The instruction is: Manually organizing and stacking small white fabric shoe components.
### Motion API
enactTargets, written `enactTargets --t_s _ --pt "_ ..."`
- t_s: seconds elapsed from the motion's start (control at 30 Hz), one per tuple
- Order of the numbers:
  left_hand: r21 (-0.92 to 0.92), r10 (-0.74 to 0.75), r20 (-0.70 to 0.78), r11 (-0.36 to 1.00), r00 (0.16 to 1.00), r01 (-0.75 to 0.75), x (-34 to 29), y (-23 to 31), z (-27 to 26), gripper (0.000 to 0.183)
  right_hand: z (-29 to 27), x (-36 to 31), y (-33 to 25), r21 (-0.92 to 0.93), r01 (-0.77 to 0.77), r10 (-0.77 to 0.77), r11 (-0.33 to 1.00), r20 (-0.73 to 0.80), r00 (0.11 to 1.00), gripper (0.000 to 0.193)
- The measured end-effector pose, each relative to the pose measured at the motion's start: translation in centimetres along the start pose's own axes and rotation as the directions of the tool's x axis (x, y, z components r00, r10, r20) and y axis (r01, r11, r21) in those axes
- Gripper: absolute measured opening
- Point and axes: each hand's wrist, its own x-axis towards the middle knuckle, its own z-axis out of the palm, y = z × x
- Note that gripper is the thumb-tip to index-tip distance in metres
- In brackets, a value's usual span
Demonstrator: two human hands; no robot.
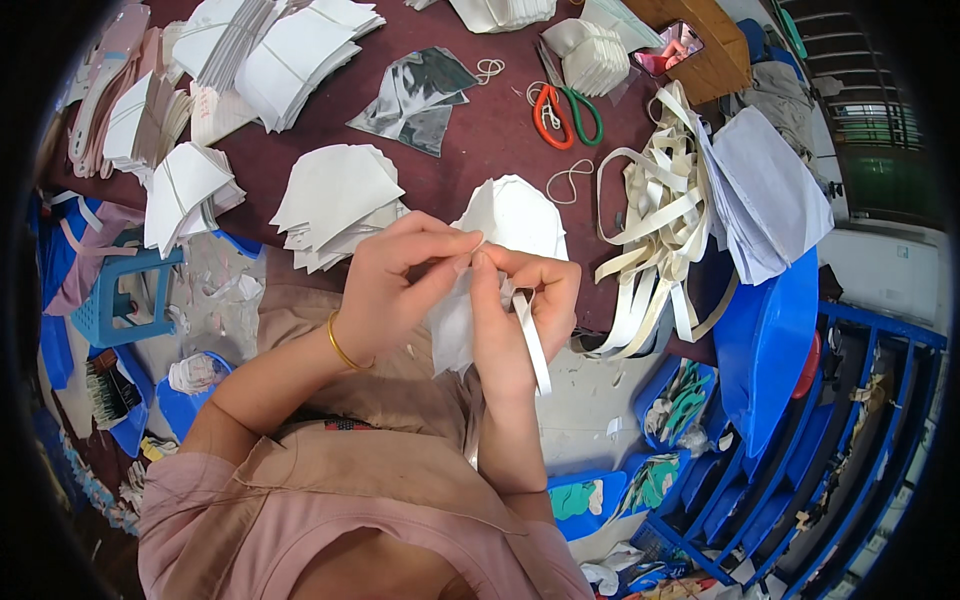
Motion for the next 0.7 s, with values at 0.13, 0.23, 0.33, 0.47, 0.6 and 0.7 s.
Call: enactTargets --t_s 0.13,0.23,0.33,0.47,0.6,0.7 --pt "-0.197 -0.004 -0.042 0.98 0.999 -0.004 -0.1 -1.6 0.4 0.026 0.2 -0.1 0.2 0.147 0.033 -0.034 0.989 0.004 0.999 0.032" --pt "-0.314 -0.064 -0.044 0.948 0.997 0.047 -0.1 -1.7 0.7 0.026 0.5 -0.1 0.1 0.155 0.044 -0.045 0.987 0.005 0.999 0.032" --pt "-0.502 -0.105 -0.049 0.862 0.993 0.067 -0.2 -0.9 0.9 0.024 0.4 0.0 0.3 0.187 0.041 -0.038 0.981 -0.021 0.999 0.033" --pt "-0.286 -0.064 -0.028 0.957 0.998 0.053 -0.2 -1.2 0.4 0.021 0.2 0.1 0.4 0.178 0.052 -0.051 0.983 -0.011 0.999 0.033" --pt "-0.475 -0.285 0.001 0.843 0.959 0.251 -0.2 -0.6 0.4 0.019 0.4 0.1 0.2 0.218 0.047 -0.054 0.975 0.025 0.998 0.033" --pt "-0.531 -0.328 0.05 0.791 0.943 0.303 -0.4 -0.9 0.2 0.017 0.5 -0.1 0.1 0.238 0.032 -0.038 0.971 0.022 0.999 0.033"
